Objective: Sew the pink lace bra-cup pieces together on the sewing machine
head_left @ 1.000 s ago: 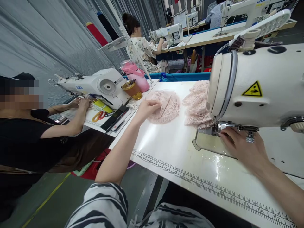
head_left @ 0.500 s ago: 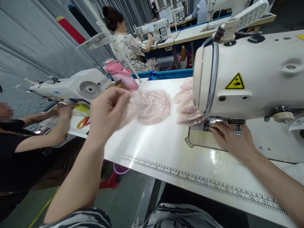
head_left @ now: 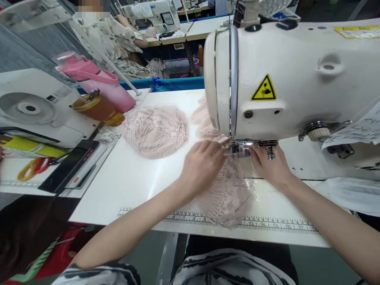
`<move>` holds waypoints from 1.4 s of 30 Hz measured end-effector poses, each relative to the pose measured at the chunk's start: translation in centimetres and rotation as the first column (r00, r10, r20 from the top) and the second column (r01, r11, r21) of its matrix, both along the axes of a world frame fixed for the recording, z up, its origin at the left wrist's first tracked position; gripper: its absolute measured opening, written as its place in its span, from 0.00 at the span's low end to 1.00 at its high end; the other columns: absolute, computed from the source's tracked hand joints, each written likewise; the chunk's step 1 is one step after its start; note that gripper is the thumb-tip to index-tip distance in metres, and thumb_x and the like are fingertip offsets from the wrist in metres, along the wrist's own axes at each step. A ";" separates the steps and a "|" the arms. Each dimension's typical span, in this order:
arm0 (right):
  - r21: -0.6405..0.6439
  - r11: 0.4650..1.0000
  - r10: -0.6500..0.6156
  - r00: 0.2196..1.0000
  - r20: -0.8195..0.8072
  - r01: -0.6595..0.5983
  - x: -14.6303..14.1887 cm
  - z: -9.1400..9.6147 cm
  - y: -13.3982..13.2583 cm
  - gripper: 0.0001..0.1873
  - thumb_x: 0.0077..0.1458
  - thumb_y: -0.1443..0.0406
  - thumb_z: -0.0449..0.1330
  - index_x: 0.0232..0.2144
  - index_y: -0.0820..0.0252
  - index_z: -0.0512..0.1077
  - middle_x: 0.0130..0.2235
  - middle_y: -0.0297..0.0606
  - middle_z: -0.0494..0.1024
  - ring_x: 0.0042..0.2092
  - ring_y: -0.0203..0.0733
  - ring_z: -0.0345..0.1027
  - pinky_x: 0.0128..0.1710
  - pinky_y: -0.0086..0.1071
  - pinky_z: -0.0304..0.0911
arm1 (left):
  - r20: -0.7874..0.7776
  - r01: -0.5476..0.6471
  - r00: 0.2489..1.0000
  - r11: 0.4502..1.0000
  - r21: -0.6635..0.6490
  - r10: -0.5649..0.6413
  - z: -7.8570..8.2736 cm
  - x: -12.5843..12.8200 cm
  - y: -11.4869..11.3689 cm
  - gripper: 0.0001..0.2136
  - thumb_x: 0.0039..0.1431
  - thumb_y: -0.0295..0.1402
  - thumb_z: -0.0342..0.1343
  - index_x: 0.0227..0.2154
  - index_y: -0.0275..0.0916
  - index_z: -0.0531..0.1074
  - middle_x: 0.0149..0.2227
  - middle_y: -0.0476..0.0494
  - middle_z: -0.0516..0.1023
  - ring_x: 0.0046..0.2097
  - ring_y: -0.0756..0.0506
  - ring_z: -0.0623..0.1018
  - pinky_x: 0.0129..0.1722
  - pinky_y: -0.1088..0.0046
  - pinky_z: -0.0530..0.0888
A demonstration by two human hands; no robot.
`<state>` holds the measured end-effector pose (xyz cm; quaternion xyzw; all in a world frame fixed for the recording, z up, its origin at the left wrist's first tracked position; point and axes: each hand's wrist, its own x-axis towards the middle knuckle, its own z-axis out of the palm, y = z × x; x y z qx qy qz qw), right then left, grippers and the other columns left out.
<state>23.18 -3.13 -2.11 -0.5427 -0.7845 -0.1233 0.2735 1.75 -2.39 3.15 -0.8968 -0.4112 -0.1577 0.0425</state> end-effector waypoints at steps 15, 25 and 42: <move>0.056 0.995 0.072 0.988 0.136 -0.080 -0.4 0.2 -0.8 0.16 0.58 0.72 0.53 0.42 0.51 0.76 0.38 0.33 0.81 0.34 0.37 0.70 0.44 0.37 0.56 | -0.035 0.184 0.982 0.982 -0.034 -0.185 -3.0 0.6 -0.6 0.21 0.68 0.40 0.46 0.57 0.31 0.67 0.57 0.30 0.70 0.60 0.35 0.70 0.56 0.57 0.73; -0.003 0.998 0.057 0.992 0.113 -0.057 -0.7 0.1 -0.9 0.16 0.59 0.71 0.53 0.45 0.52 0.75 0.37 0.34 0.80 0.39 0.39 0.71 0.46 0.37 0.58 | -0.015 0.168 0.985 0.983 -0.072 -0.170 -2.8 0.4 -0.1 0.23 0.67 0.42 0.48 0.58 0.33 0.66 0.55 0.30 0.71 0.59 0.34 0.70 0.54 0.53 0.73; -0.004 1.000 0.030 0.984 0.176 -0.030 -0.9 0.3 -1.0 0.17 0.57 0.73 0.53 0.45 0.53 0.74 0.41 0.34 0.81 0.33 0.40 0.69 0.45 0.40 0.58 | -0.003 0.181 0.983 0.981 -0.077 -0.181 -2.7 0.3 0.2 0.22 0.67 0.43 0.48 0.58 0.35 0.67 0.56 0.29 0.71 0.59 0.33 0.70 0.51 0.53 0.75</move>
